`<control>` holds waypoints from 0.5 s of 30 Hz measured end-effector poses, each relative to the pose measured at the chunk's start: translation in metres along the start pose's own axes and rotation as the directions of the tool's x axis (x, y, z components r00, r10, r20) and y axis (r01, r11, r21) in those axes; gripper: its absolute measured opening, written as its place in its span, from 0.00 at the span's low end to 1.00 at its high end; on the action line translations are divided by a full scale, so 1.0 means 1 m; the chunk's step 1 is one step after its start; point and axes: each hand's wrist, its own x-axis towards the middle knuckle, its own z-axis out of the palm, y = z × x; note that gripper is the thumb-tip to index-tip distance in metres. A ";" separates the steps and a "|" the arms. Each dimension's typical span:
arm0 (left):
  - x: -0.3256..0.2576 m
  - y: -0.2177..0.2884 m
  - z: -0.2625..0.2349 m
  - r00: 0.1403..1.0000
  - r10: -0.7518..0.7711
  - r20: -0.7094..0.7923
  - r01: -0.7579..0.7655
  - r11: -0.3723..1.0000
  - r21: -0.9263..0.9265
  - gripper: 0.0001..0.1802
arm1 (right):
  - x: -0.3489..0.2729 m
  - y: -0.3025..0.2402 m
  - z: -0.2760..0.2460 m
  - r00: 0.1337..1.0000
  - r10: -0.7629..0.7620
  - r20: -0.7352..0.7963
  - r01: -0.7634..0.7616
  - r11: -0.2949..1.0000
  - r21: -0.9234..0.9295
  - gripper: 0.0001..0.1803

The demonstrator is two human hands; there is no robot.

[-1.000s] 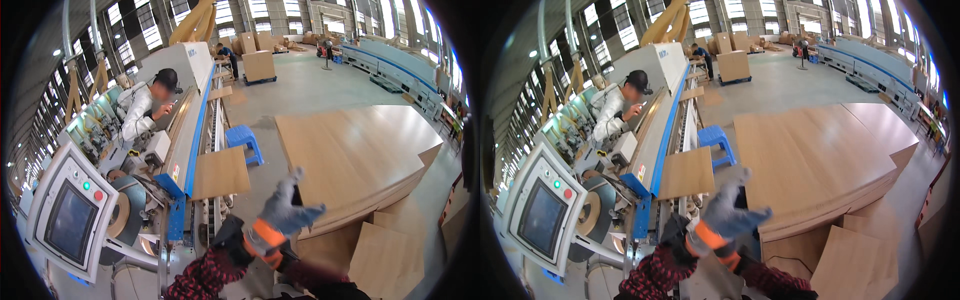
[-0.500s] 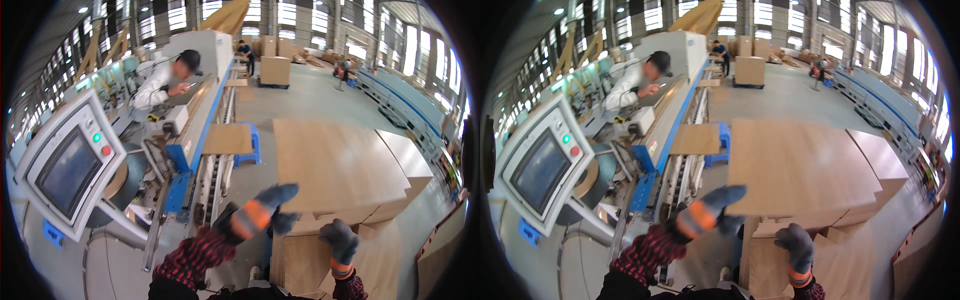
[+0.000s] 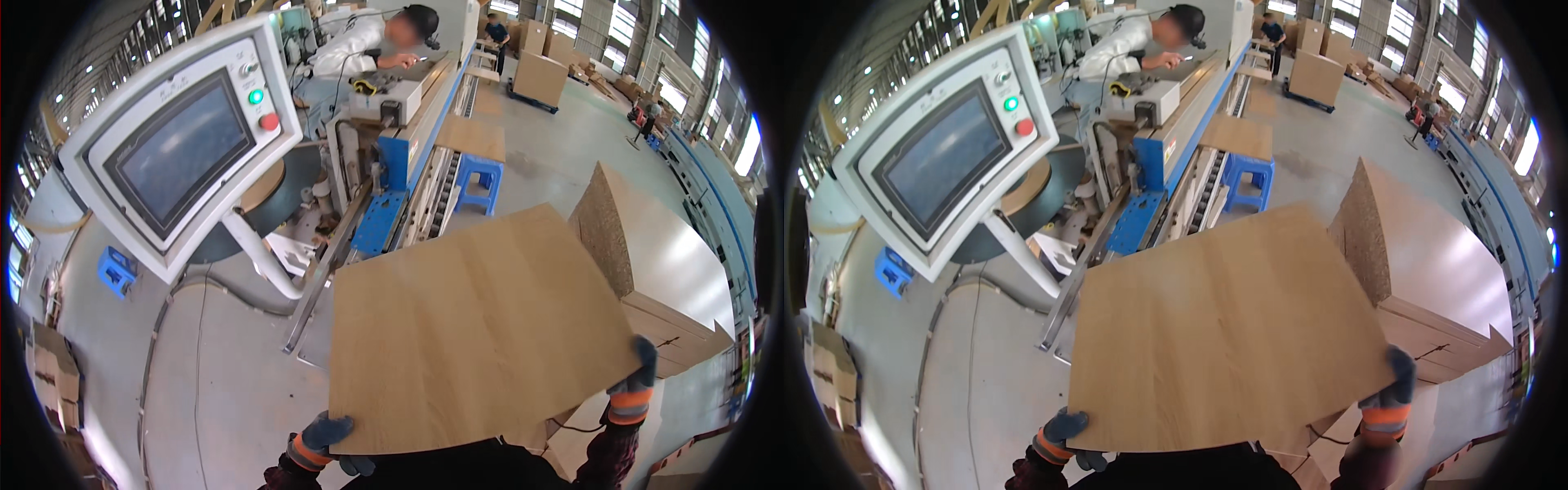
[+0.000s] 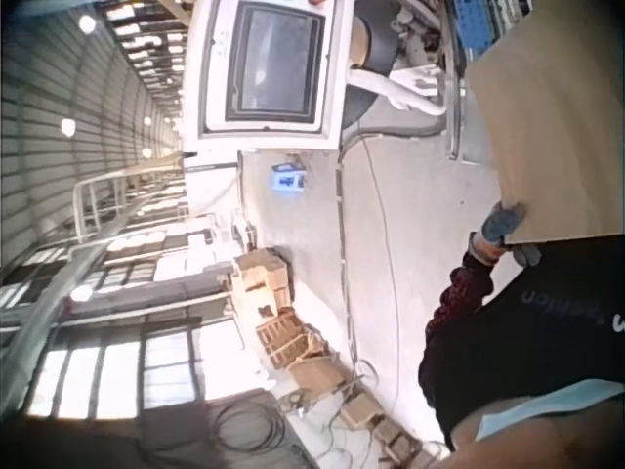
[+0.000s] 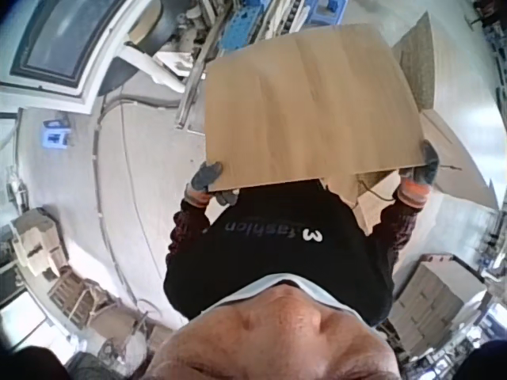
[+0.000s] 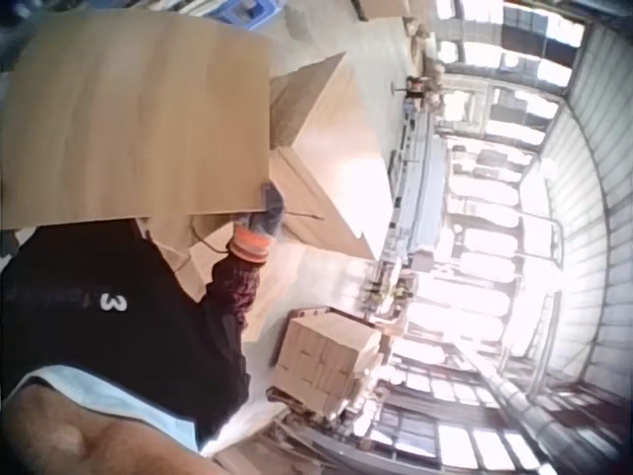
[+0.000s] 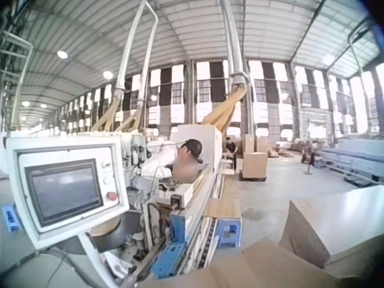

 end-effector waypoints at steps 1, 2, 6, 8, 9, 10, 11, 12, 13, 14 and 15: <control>-0.002 -0.011 -0.013 1.000 -0.007 -0.023 0.006 0.999 -0.040 0.37 | 0.002 0.005 -0.001 0.983 0.176 0.054 -0.184 0.960 0.211 0.14; -0.003 -0.021 -0.025 0.999 0.005 -0.032 -0.006 0.999 -0.039 0.36 | 0.002 0.015 -0.003 0.970 0.237 -0.045 -0.226 0.959 0.169 0.14; -0.001 -0.031 -0.073 0.995 -0.013 -0.102 0.014 1.000 0.011 0.31 | -0.014 0.067 -0.007 0.866 0.490 0.102 -0.500 0.854 0.145 0.17; 0.011 -0.021 -0.090 0.989 0.001 -0.151 0.020 0.991 0.133 0.29 | -0.029 0.105 -0.001 0.800 0.599 -0.038 -0.577 0.786 0.223 0.18; 0.024 -0.013 -0.097 0.978 0.062 -0.200 -0.016 0.975 0.222 0.28 | -0.037 0.126 0.003 0.824 0.567 -0.019 -0.544 0.800 0.253 0.18; 0.035 -0.003 -0.102 0.963 0.144 -0.229 -0.094 0.972 0.217 0.27 | -0.046 0.146 0.007 0.814 0.570 -0.113 -0.525 0.804 0.280 0.19; 0.049 0.008 -0.105 0.923 0.195 -0.331 -0.144 0.974 0.173 0.24 | -0.055 0.167 0.014 0.747 0.648 -0.148 -0.568 0.738 0.363 0.19; 0.064 0.016 -0.103 0.783 0.325 -0.530 -0.170 0.932 0.321 0.23 | -0.059 0.184 0.017 0.657 0.708 -0.260 -0.637 0.706 0.310 0.19; 0.077 0.022 -0.099 0.488 0.587 -0.645 -0.025 0.749 0.663 0.26 | -0.062 0.200 0.021 0.603 0.743 -0.291 -0.700 0.667 0.254 0.19; 0.086 0.026 -0.092 0.278 0.778 -0.564 0.018 0.582 0.813 0.28 | -0.063 0.219 0.028 0.618 0.736 -0.277 -0.683 0.677 0.276 0.19; 0.095 0.027 -0.083 0.069 0.913 -0.402 0.110 0.394 0.913 0.29 | -0.061 0.234 0.031 0.690 0.690 -0.218 -0.666 0.724 0.179 0.18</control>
